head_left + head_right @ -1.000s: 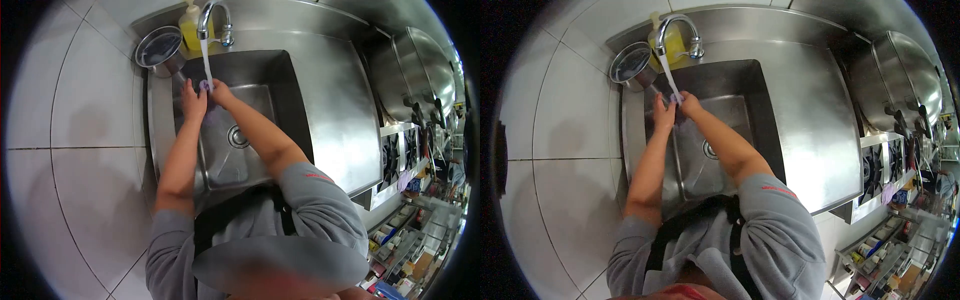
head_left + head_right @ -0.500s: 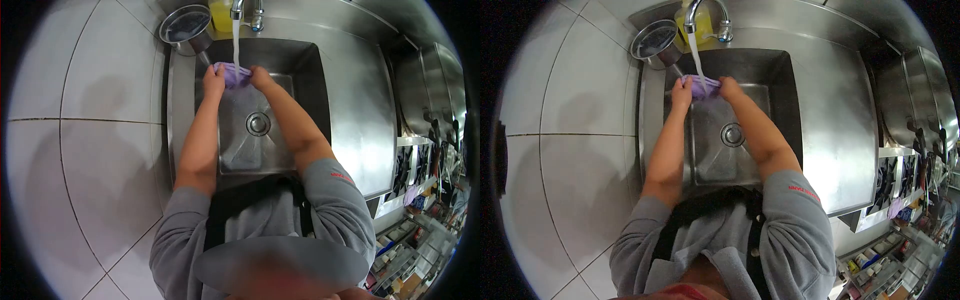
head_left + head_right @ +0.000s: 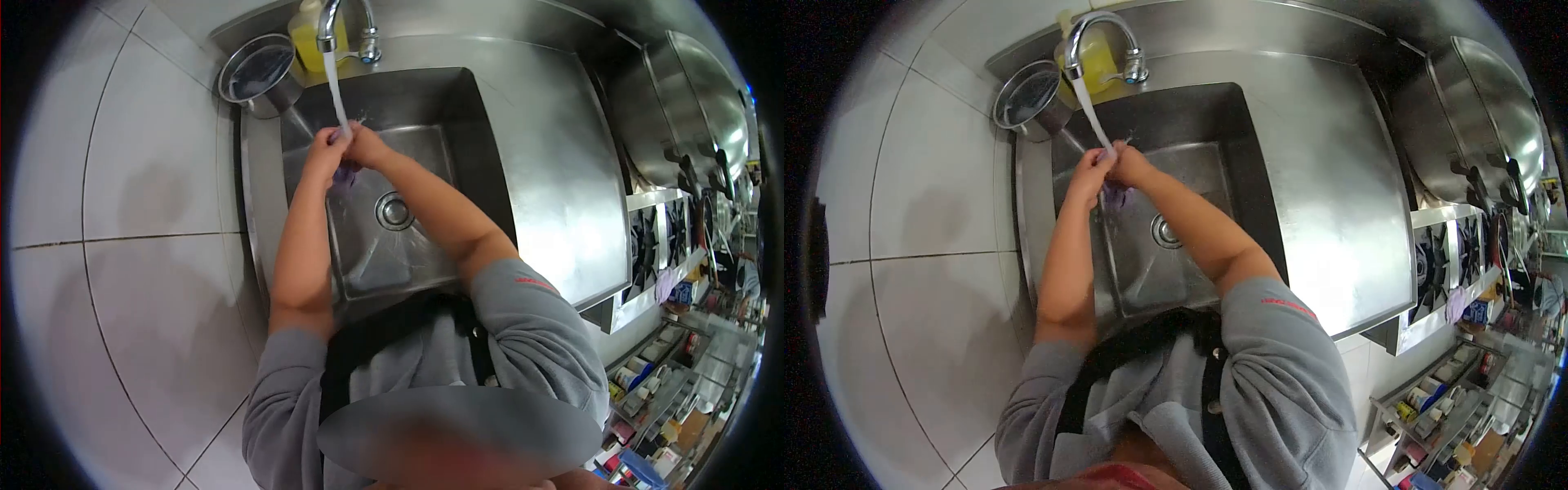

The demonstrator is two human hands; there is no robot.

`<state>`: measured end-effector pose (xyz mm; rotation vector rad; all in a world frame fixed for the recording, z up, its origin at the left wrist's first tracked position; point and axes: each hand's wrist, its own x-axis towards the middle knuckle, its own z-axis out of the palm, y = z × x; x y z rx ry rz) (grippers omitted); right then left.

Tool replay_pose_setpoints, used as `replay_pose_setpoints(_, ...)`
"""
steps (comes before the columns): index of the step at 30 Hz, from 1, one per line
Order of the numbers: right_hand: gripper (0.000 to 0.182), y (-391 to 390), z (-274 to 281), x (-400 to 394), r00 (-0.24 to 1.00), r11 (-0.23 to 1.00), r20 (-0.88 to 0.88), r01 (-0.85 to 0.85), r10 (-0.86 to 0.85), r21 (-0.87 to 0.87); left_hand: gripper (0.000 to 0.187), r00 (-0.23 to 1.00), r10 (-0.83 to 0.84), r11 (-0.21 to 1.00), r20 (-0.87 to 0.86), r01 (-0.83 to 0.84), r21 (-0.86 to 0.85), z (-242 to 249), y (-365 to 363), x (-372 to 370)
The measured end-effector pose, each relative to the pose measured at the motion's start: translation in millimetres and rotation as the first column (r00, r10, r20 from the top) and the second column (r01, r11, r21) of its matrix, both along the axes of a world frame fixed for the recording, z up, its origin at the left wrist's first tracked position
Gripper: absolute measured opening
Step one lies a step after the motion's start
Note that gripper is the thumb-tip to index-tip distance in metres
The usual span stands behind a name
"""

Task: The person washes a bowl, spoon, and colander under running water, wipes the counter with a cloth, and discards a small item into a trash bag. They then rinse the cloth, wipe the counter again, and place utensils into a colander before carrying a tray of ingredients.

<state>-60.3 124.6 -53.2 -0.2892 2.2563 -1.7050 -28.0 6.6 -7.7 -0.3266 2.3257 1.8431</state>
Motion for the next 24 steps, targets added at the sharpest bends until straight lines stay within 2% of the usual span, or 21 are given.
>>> replay_pose_setpoints(1, 0.045, 3, -2, -1, 0.998, 0.996, -0.034, 0.05, -0.047, 0.081, 0.054, 0.98, 0.123, 0.979, 0.158, -0.146, 0.14, 7, 5, 3)
replay_pose_setpoints(2, 0.042, 6, 2, 0, 0.994, 0.987, -0.086, 0.084, -0.073, 0.14, 0.056, 0.954, 0.134, 0.91, 0.268, -0.225, 0.348, 1, 6, 3)
replay_pose_setpoints(4, 0.036, 5, 7, 7, 0.978, 0.96, -0.184, 0.138, -0.094, 0.243, 0.061, 0.873, 0.1, 0.625, 0.478, -0.429, 0.653, -21, -3, 3)
replay_pose_setpoints(5, 0.035, 2, 3, 7, 0.953, 0.934, -0.293, 0.174, -0.079, 0.313, 0.063, 0.697, 0.244, 0.692, 0.674, -0.612, 0.382, -28, 3, 2)
replay_pose_setpoints(6, 0.036, 0, 11, 18, 0.936, 0.93, -0.351, 0.16, -0.036, 0.33, 0.061, 0.805, 0.151, 0.682, 0.573, -0.505, 0.529, -29, 6, 14)
replay_pose_setpoints(8, 0.037, -2, 44, 48, 0.882, 0.919, -0.47, 0.155, 0.037, 0.363, 0.055, 0.882, 0.02, 0.295, 0.47, -0.455, 0.84, -87, 0, 7)
replay_pose_setpoints(10, 0.042, -12, 35, 81, 0.772, 0.958, -0.633, 0.136, 0.057, 0.252, 0.047, 0.905, -0.112, 0.259, 0.411, -0.373, 0.891, -70, 5, 9)
replay_pose_setpoints(11, 0.045, -14, 33, 94, 0.71, 0.973, -0.702, 0.119, 0.058, 0.2, 0.043, 0.95, -0.115, 0.239, 0.291, -0.258, 0.936, -71, 8, 17)
replay_pose_setpoints(12, 0.042, -15, 31, 105, 0.711, 0.976, -0.698, 0.085, 0.081, 0.2, 0.04, 0.98, -0.111, 0.212, 0.168, -0.141, 0.967, -72, 11, 25)
replay_pose_setpoints(13, 0.039, -16, 30, 113, 0.711, 0.979, -0.696, 0.052, 0.103, 0.198, 0.038, 0.998, -0.04, 0.208, -0.056, 0.063, 0.976, -83, 13, 39)
replay_pose_setpoints(15, 0.033, -17, 27, 120, 0.717, 0.979, -0.68, -0.013, 0.15, 0.202, 0.037, 0.978, -0.151, -0.016, -0.144, 0.143, 0.99, -108, 6, 39)
replay_pose_setpoints(16, 0.029, -17, 25, 121, 0.725, 0.977, -0.667, -0.044, 0.175, 0.208, 0.038, 0.935, -0.351, -0.222, -0.048, -0.033, 0.975, -124, -5, 17)
replay_pose_setpoints(18, 0.023, -18, 24, 116, 0.697, 0.962, -0.68, -0.052, 0.228, 0.269, 0.036, 0.945, -0.326, -0.05, 0.018, -0.036, 0.998, -123, -6, 12)
replay_pose_setpoints(19, 0.021, -18, 24, 109, 0.667, 0.945, -0.698, -0.029, 0.26, 0.325, 0.034, 0.994, -0.095, 0.323, -0.06, 0.088, 0.942, -126, 3, 25)
replay_pose_setpoints(20, 0.018, -18, 23, 103, 0.635, 0.925, -0.714, -0.003, 0.295, 0.379, 0.033, 0.971, 0.094, 0.664, -0.222, 0.105, 0.74, -124, 10, 33)
replay_pose_setpoints(21, 0.018, -19, 23, 100, 0.658, 0.901, -0.679, 0.003, 0.325, 0.435, 0.033, 0.994, 0.076, 0.397, -0.075, 0.039, 0.917, -136, 7, 31)
replay_pose_setpoints(22, 0.017, -22, 23, 96, 0.681, 0.872, -0.641, 0.008, 0.354, 0.49, 0.033, 0.998, 0.013, 0.095, 0.061, -0.062, 0.993, -149, 4, 27)
replay_pose_setpoints(23, 0.016, -24, 22, 93, 0.704, 0.84, -0.601, 0.011, 0.379, 0.542, 0.033, 0.981, -0.089, -0.205, 0.171, -0.186, 0.961, -149, 4, 25)
replay_pose_setpoints(24, 0.016, -26, 21, 89, 0.71, 0.844, -0.603, 0.022, 0.365, 0.536, 0.033, 0.969, -0.094, -0.131, 0.227, -0.238, 0.962, -150, 5, 26)
